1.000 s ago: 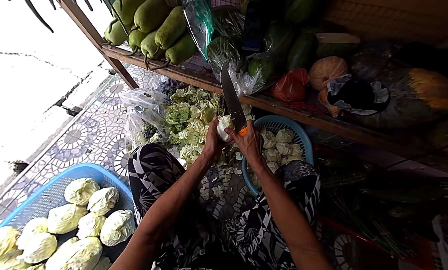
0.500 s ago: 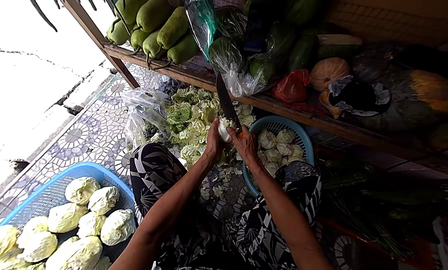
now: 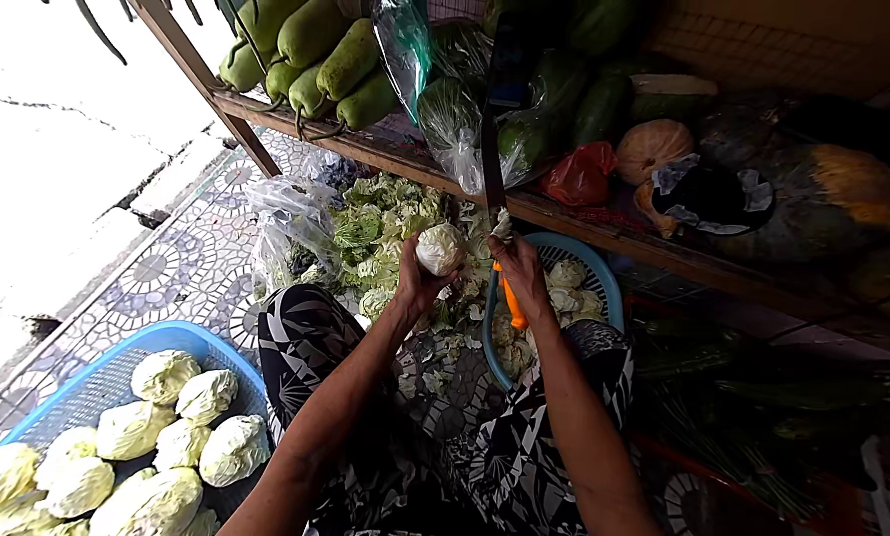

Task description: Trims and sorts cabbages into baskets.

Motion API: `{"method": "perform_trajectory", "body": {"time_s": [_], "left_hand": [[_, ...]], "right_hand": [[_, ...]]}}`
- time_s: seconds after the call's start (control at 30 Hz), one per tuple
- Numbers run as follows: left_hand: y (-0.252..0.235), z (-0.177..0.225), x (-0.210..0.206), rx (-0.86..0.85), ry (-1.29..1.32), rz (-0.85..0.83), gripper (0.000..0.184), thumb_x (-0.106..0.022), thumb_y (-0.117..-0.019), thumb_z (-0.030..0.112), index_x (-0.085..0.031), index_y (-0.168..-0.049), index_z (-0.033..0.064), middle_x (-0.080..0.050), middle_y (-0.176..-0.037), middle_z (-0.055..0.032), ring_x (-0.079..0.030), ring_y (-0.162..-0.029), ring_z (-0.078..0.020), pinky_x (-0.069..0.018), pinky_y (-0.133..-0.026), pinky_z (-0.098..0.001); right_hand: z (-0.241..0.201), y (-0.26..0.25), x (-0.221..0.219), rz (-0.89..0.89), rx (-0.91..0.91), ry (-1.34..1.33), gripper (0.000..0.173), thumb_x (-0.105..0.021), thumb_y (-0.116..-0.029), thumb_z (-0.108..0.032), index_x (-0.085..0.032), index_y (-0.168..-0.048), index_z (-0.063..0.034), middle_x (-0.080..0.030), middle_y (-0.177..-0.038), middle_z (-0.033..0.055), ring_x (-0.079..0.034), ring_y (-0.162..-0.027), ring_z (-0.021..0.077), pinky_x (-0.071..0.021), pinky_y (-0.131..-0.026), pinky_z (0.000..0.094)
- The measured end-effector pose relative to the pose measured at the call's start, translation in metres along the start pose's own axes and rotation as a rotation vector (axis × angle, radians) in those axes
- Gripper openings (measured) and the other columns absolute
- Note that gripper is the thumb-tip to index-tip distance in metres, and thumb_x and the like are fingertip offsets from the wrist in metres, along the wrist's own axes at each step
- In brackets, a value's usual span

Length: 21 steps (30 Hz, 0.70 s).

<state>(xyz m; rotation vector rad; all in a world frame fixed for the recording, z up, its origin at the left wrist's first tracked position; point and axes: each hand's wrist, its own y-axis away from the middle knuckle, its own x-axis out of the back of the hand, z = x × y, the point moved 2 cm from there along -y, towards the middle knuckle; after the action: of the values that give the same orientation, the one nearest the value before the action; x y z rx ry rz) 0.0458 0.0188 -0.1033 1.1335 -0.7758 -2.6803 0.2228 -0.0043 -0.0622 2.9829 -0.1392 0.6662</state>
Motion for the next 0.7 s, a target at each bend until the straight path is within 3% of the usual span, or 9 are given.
{"method": "perform_trajectory", "body": {"time_s": [0.1,0.2,0.23,0.3,0.37,0.43,0.53,0.6,0.7], "left_hand": [[0.0,0.008,0.001,-0.007,0.167,-0.089,0.046,-0.043,-0.1009,0.043,-0.047,-0.136,0.0128,-0.058,-0.13,-0.0174,-0.063,-0.109,-0.0327,-0.0561,-0.085,-0.049],[-0.001,0.011,0.003,-0.111,0.249,-0.309,0.029,-0.055,-0.0872,0.022,-0.058,-0.113,0.01,-0.067,-0.109,-0.0136,-0.067,-0.1,-0.0262,-0.0574,-0.084,-0.0468],[0.0,0.011,0.003,-0.135,0.269,-0.367,0.029,-0.065,-0.0773,0.015,-0.062,-0.106,0.0103,-0.07,-0.102,-0.0118,-0.07,-0.094,-0.0233,-0.0595,-0.081,-0.0434],[0.002,0.009,0.001,-0.141,0.279,-0.438,0.033,-0.074,-0.0661,0.011,-0.065,-0.098,0.0103,-0.072,-0.096,-0.0106,-0.071,-0.089,-0.0206,-0.0607,-0.077,-0.0399],[0.004,0.006,0.0,-0.134,0.27,-0.491,0.038,-0.076,-0.065,0.011,-0.066,-0.102,0.0103,-0.071,-0.099,-0.0112,-0.071,-0.092,-0.0208,-0.0606,-0.079,-0.0398],[0.004,0.006,-0.001,-0.142,0.253,-0.471,0.038,-0.074,-0.0681,0.011,-0.065,-0.105,0.0116,-0.071,-0.1,-0.0094,-0.071,-0.091,-0.0197,-0.0607,-0.079,-0.0393],[0.006,0.007,-0.001,-0.082,0.27,-0.348,0.043,-0.057,-0.0959,0.049,-0.061,-0.12,0.0134,-0.071,-0.106,-0.0095,-0.072,-0.095,-0.0207,-0.0618,-0.077,-0.0388],[0.005,0.009,0.0,-0.013,0.258,-0.343,0.078,-0.03,-0.0955,0.078,-0.058,-0.13,0.0143,-0.069,-0.118,-0.0128,-0.069,-0.105,-0.0254,-0.0599,-0.084,-0.0429],[0.004,0.005,0.005,0.046,0.305,-0.399,0.088,-0.022,-0.0917,0.084,-0.061,-0.124,0.0119,-0.069,-0.11,-0.0147,-0.069,-0.097,-0.0271,-0.0601,-0.079,-0.0428]], "right_hand": [[0.009,-0.007,0.016,0.086,0.033,0.298,0.069,-0.06,-0.0945,-0.063,-0.061,-0.118,0.0027,-0.063,-0.089,0.026,-0.062,-0.082,0.0429,-0.0473,-0.07,0.063],[0.011,-0.01,0.017,0.133,0.007,0.283,0.069,-0.027,-0.1086,-0.056,-0.064,-0.107,0.0024,-0.061,-0.082,0.0239,-0.063,-0.078,0.041,-0.0471,-0.07,0.0621],[0.011,-0.01,0.016,0.159,-0.002,0.243,0.068,-0.029,-0.1092,-0.055,-0.065,-0.102,0.0024,-0.06,-0.079,0.0222,-0.062,-0.074,0.0384,-0.0472,-0.069,0.06],[0.014,-0.011,0.016,0.168,0.021,0.214,0.057,-0.046,-0.1064,-0.051,-0.064,-0.099,0.0022,-0.059,-0.076,0.0189,-0.06,-0.069,0.0338,-0.0488,-0.066,0.0554],[0.012,-0.01,0.018,0.123,-0.004,0.198,0.059,-0.07,-0.0932,-0.051,-0.063,-0.112,0.0045,-0.065,-0.089,0.0241,-0.064,-0.081,0.039,-0.0495,-0.074,0.0602],[0.012,-0.01,0.017,0.083,-0.023,0.138,0.067,-0.077,-0.0879,-0.051,-0.059,-0.122,0.0039,-0.064,-0.094,0.0239,-0.062,-0.081,0.0362,-0.0507,-0.074,0.0576],[0.018,-0.012,0.018,0.057,-0.009,0.045,0.059,-0.065,-0.0969,-0.052,-0.057,-0.12,0.001,-0.059,-0.084,0.0169,-0.056,-0.066,0.0261,-0.0496,-0.065,0.0481],[0.021,-0.012,0.019,0.026,-0.008,0.027,0.053,-0.056,-0.1027,-0.05,-0.059,-0.117,0.0012,-0.058,-0.081,0.0156,-0.056,-0.065,0.0247,-0.0508,-0.065,0.0454],[0.025,-0.009,0.015,-0.017,-0.023,0.012,0.047,-0.046,-0.1079,-0.044,-0.058,-0.105,0.0011,-0.053,-0.074,0.011,-0.054,-0.06,0.0198,-0.0506,-0.062,0.0384]]}}
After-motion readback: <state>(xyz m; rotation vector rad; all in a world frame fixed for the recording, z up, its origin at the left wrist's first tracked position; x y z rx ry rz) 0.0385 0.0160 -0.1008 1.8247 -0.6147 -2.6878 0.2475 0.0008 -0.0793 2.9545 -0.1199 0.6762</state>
